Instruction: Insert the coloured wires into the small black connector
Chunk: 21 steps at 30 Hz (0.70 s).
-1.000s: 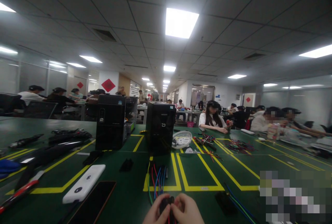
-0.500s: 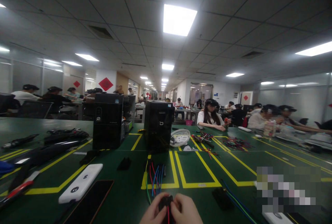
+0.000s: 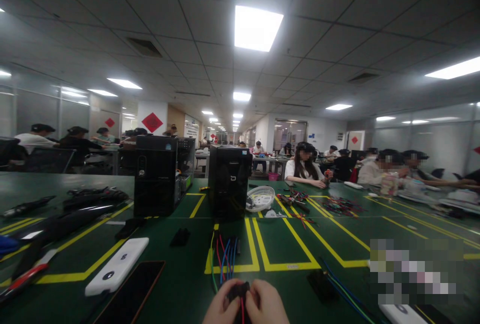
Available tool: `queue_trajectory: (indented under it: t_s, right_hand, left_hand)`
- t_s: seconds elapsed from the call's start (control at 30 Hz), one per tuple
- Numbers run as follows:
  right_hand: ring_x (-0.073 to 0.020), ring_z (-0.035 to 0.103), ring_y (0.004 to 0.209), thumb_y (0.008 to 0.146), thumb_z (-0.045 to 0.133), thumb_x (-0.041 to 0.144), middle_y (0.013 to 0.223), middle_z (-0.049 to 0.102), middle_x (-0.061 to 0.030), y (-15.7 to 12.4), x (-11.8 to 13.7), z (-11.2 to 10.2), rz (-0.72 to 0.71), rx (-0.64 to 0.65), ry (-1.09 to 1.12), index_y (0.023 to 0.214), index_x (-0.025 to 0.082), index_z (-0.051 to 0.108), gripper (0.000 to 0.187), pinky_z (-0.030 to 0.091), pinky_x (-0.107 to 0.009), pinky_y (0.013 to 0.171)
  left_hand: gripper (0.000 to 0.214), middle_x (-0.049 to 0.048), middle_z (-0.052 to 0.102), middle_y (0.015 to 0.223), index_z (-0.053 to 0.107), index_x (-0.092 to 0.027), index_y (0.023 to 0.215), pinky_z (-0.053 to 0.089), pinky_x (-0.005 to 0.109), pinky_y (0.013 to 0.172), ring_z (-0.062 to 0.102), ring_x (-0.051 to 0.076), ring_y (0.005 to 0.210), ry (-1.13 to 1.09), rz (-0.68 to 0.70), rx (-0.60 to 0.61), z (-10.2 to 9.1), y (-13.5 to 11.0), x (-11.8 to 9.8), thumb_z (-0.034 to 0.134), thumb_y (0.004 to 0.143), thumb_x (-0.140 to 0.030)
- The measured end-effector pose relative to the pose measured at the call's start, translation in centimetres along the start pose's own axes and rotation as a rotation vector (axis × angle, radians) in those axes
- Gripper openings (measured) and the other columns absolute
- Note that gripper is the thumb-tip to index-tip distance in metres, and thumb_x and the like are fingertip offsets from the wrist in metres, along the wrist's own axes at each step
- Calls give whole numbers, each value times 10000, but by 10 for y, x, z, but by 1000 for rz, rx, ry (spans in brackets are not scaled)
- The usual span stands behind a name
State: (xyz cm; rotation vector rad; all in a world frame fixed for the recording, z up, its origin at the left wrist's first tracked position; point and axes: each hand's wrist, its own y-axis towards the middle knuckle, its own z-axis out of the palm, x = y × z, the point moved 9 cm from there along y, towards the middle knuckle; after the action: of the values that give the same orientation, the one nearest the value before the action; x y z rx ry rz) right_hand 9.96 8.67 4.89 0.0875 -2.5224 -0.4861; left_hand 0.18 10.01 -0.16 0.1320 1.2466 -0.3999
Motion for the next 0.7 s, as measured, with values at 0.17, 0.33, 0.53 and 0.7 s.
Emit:
queue_trajectory:
  t_s: [0.17, 0.33, 0.53, 0.7]
  right_hand:
    - [-141, 418, 537, 750, 352, 184, 563, 398, 24, 1, 10, -28, -10, -75, 83, 567, 228, 288, 198, 264, -241, 505]
    - [-140, 416, 537, 778, 345, 247, 560, 376, 34, 4, 12, -54, -36, -125, 131, 572, 231, 277, 217, 268, -237, 500]
    - [-140, 412, 529, 754, 374, 231, 543, 388, 31, 4, 4, -43, -17, -91, 120, 550, 226, 294, 219, 262, -241, 498]
    - [-138, 422, 534, 745, 367, 211, 551, 390, 32, 1, 9, -38, -31, -86, 131, 550, 223, 305, 205, 270, -236, 499]
  left_hand:
    - [362, 33, 595, 797, 509, -214, 913, 464, 299, 563, 585, 166, 636, -58, 13, -70, -13, 16, 16, 617, 612, -382]
    - [487, 51, 607, 882, 523, -216, 933, 472, 290, 608, 605, 199, 753, -63, 4, -43, -12, 19, 22, 662, 544, -473]
    - [479, 89, 595, 1005, 527, -206, 954, 490, 313, 651, 612, 211, 781, -73, -19, -50, -15, 15, 21, 675, 555, -426]
    - [506, 92, 592, 995, 524, -203, 965, 488, 320, 642, 590, 246, 863, -50, 17, -37, -15, 16, 19, 673, 543, -439]
